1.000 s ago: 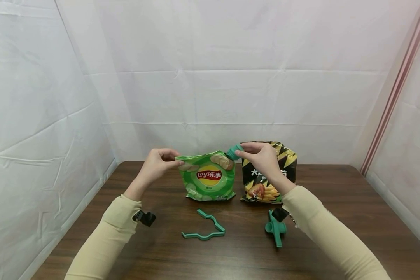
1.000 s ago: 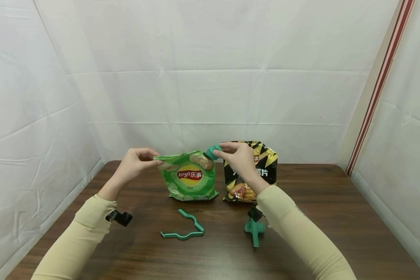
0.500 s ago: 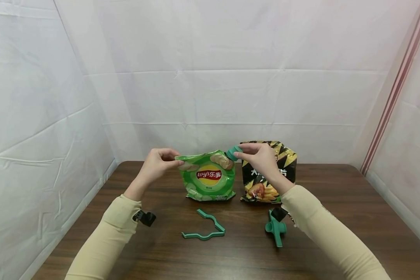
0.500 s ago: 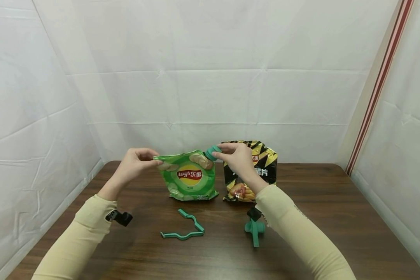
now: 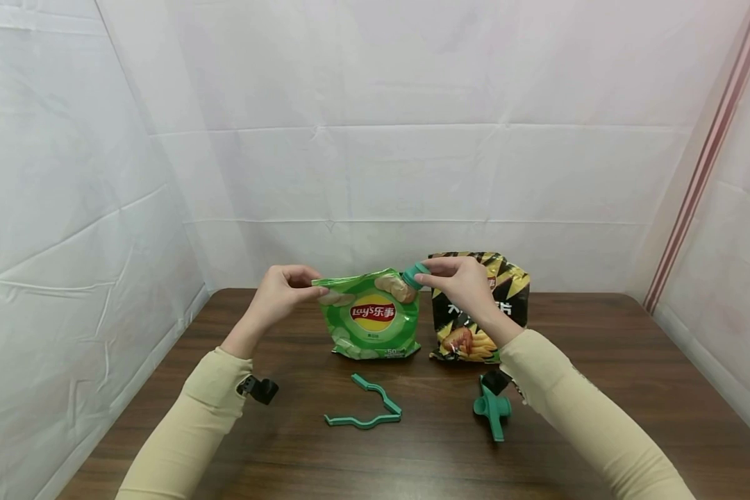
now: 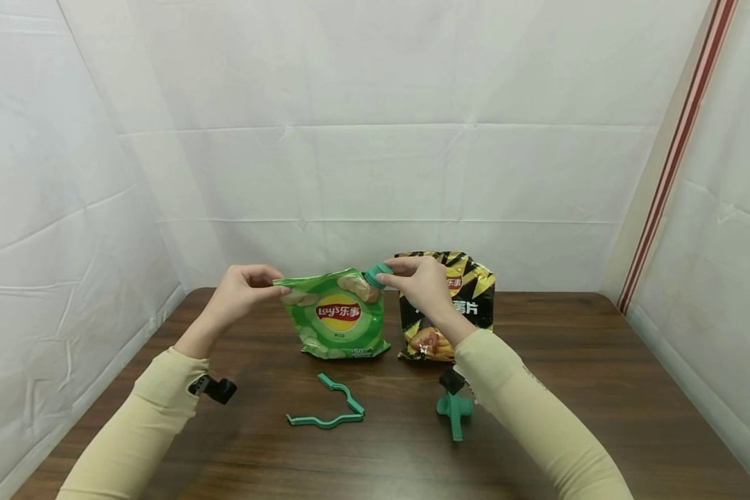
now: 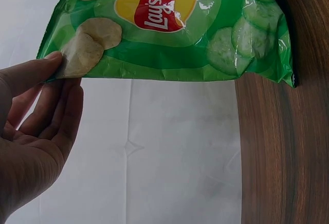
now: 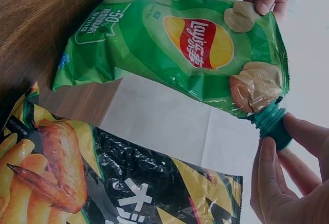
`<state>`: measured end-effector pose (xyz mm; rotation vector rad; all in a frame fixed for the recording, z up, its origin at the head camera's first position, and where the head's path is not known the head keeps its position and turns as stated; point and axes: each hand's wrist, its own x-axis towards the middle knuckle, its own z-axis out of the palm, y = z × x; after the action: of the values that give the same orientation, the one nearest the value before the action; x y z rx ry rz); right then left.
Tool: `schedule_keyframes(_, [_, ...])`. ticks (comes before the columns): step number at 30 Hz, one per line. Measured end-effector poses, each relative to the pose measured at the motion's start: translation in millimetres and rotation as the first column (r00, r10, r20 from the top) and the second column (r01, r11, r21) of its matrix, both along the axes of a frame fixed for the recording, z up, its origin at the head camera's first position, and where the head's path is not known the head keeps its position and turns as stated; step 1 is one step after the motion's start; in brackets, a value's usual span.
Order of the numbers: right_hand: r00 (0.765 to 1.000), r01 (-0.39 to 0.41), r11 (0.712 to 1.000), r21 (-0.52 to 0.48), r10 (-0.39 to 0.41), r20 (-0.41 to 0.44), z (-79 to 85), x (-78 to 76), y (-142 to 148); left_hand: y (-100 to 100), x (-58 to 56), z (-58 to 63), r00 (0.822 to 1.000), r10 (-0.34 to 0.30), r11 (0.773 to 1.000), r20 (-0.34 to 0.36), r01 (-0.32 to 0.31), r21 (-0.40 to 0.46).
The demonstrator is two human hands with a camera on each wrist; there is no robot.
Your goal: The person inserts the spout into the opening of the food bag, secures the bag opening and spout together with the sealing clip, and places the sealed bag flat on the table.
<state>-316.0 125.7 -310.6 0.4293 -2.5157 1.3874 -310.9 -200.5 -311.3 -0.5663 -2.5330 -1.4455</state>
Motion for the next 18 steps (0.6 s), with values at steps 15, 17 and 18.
schedule_keyframes(15, [0.999,-0.013,0.999,0.049,0.01,0.05,-1.3,-0.9,-6.3,7.4,16.4,16.4,1.0,-0.002,1.0,0.02,0.003,-0.016])
schedule_keyframes(17, [0.998,-0.018,0.999,0.037,0.016,0.056,-2.1,-1.1,-6.5,9.7,22.3,21.8,1.0,-0.004,1.0,0.016,0.004,-0.02])
schedule_keyframes(18, [0.998,-0.02,0.999,0.032,0.018,0.058,-2.4,-1.2,-6.5,9.9,23.1,22.6,1.0,0.0,1.0,0.018,0.0,-0.022])
